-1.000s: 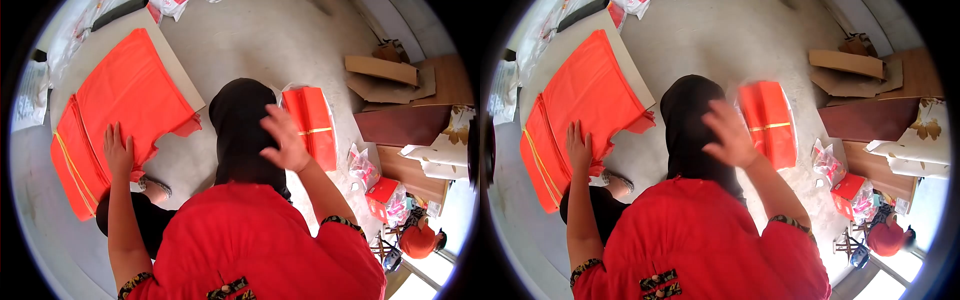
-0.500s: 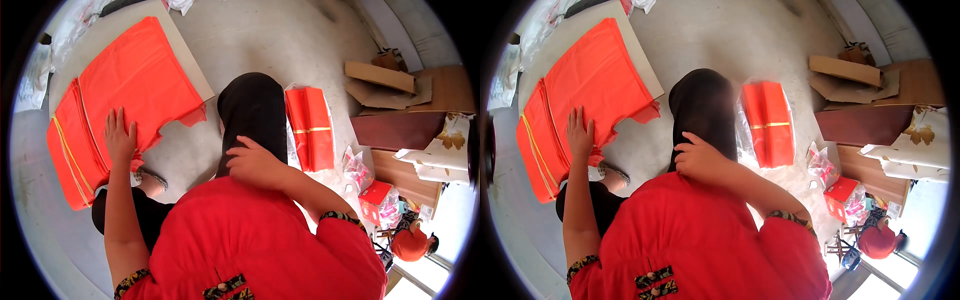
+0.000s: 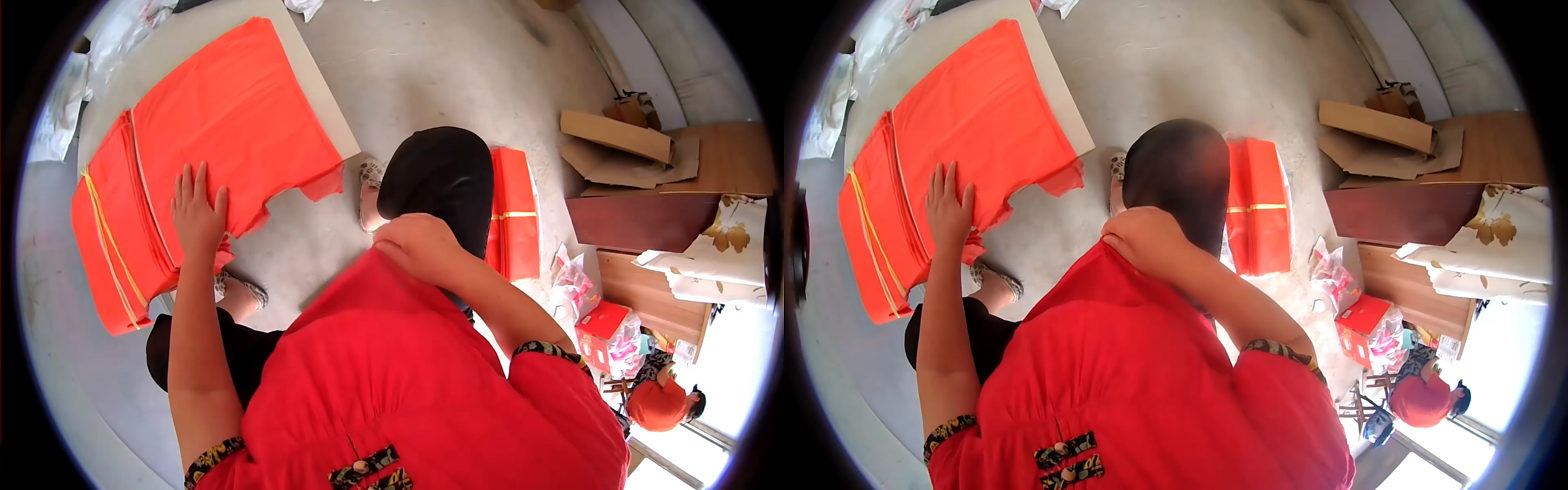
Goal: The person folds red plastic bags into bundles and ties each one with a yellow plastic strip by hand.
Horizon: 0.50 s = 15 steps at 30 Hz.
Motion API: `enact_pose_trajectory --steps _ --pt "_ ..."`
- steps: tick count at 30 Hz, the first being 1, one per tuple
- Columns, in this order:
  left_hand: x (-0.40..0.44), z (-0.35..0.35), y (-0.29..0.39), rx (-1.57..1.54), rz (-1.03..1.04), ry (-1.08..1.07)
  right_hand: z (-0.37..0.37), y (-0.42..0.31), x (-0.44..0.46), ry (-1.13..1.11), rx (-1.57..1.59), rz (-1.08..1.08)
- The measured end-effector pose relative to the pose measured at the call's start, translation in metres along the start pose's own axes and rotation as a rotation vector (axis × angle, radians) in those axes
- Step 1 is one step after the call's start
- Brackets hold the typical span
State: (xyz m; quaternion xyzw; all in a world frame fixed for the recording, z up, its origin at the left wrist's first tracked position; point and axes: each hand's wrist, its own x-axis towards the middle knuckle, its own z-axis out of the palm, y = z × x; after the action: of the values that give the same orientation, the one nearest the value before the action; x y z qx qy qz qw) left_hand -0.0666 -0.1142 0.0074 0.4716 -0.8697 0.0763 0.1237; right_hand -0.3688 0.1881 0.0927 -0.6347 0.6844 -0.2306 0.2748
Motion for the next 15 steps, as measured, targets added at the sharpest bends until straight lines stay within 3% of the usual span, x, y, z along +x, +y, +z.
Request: enact_pose_trajectory --steps 8,11,15 --pt "0.001 -0.002 0.003 0.012 -0.016 -0.012 -0.005 0.002 0.018 -0.109 0.201 0.19" --pt "0.001 -0.005 0.004 -0.024 -0.003 0.003 -0.004 0.001 0.023 -0.051 0.16 0.17" --pt "0.001 -0.007 0.005 -0.035 -0.013 -0.004 -0.009 -0.004 0.034 0.053 0.459 0.186"
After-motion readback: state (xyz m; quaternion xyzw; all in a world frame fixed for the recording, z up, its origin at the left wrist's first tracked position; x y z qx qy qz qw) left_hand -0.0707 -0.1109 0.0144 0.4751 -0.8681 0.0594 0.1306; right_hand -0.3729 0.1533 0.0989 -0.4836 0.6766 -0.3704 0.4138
